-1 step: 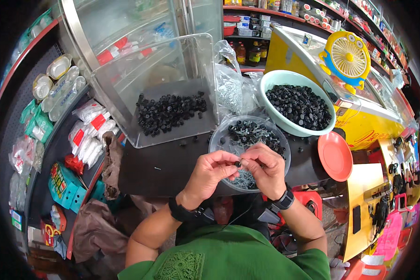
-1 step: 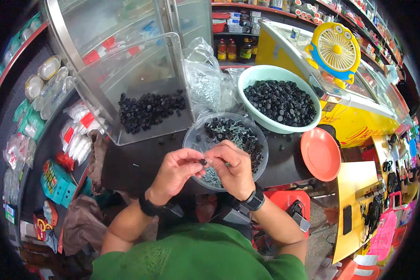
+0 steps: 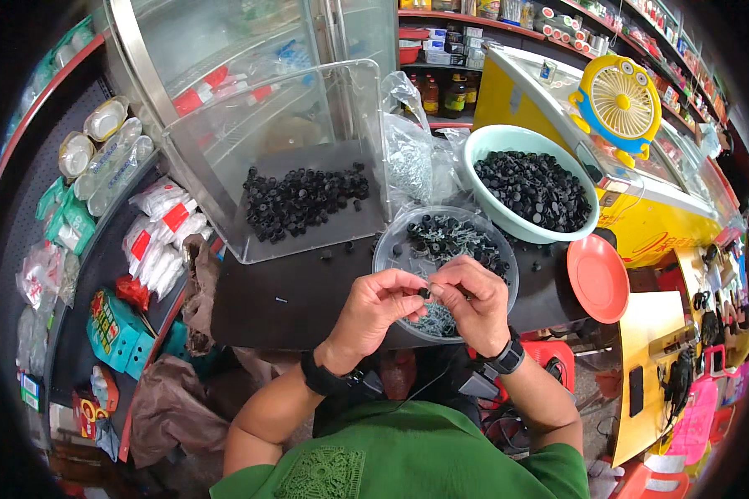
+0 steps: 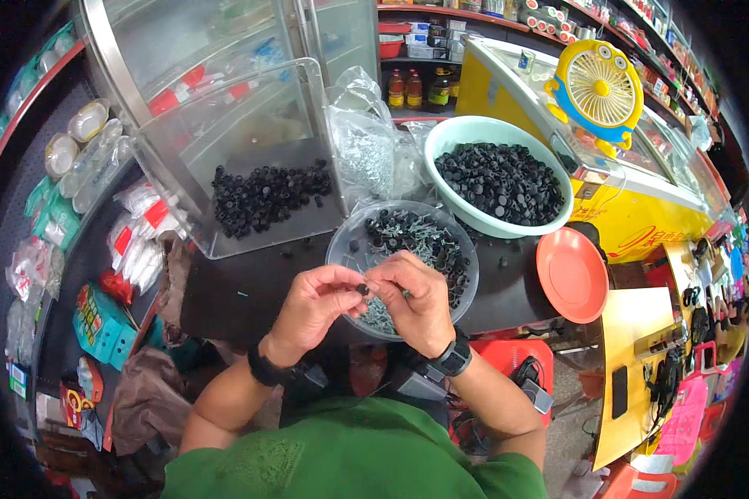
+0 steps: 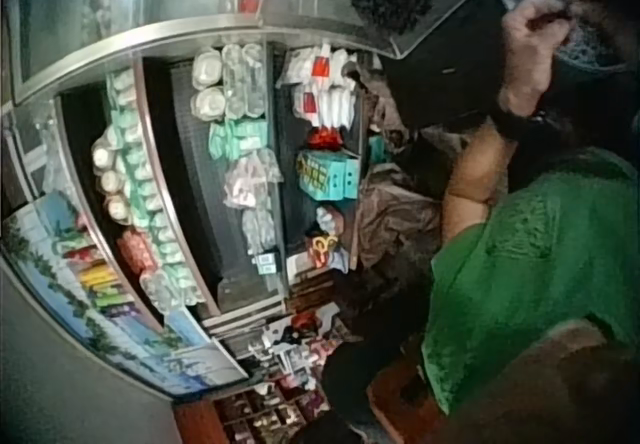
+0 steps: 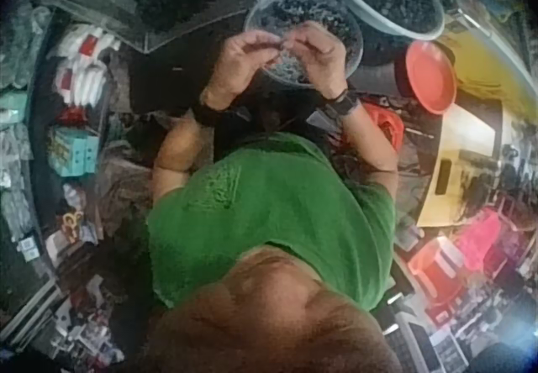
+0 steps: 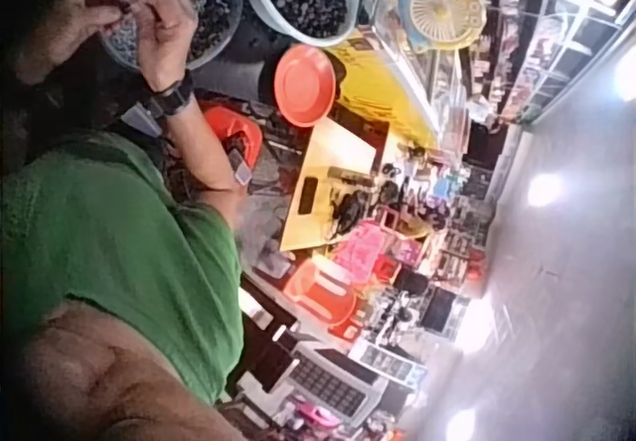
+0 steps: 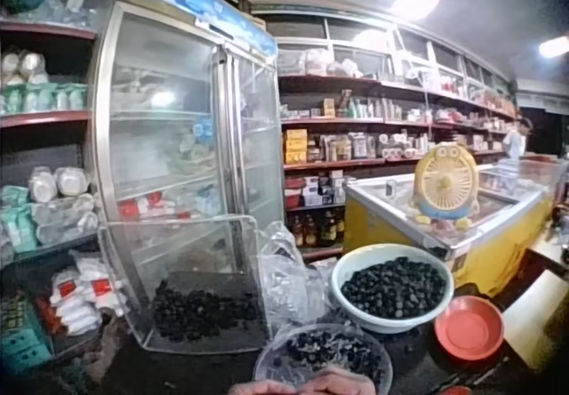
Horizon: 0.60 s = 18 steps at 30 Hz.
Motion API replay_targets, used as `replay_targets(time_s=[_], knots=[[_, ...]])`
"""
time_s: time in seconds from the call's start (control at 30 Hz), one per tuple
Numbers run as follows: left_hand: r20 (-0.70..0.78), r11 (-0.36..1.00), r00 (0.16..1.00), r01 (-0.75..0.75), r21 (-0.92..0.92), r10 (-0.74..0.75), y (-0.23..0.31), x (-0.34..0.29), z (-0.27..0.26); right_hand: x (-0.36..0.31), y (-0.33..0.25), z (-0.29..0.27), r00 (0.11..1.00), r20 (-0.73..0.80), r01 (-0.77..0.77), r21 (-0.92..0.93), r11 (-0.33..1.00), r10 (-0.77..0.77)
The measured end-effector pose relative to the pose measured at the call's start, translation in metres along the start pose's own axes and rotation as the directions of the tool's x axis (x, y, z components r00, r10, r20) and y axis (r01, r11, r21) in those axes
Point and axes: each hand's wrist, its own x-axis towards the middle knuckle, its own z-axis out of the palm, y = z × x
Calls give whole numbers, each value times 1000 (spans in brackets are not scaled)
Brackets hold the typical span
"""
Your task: Assembling black plastic fasteners by inserting metal studs into them.
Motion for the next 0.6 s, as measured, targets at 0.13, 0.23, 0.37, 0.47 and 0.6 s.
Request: replay_targets(time_s=[0.13,0.23,0.37,0.47,0.6], knots=[[-11,1000,1000,-5,24,6,-1,-2,2,-1,-4,0,992,-2,125,-91,988,-126],[-48,1000,999,3,27,-2,-2,-2,5,-2,-4,1,990,-3,141,-110,984,-142],[-95,999,995,-31,16,32,-4,-3,10,-4,-4,2,990,9,139,-158,978,-139],[-123,999,992,-12,-36,8,-11,-4,11,-5,-3,-1,985,44,173,-187,967,-168],[-106,973,994,-22,-230,-3,-19,-1,10,-11,-13,5,1000,-20,-20,-37,999,19]])
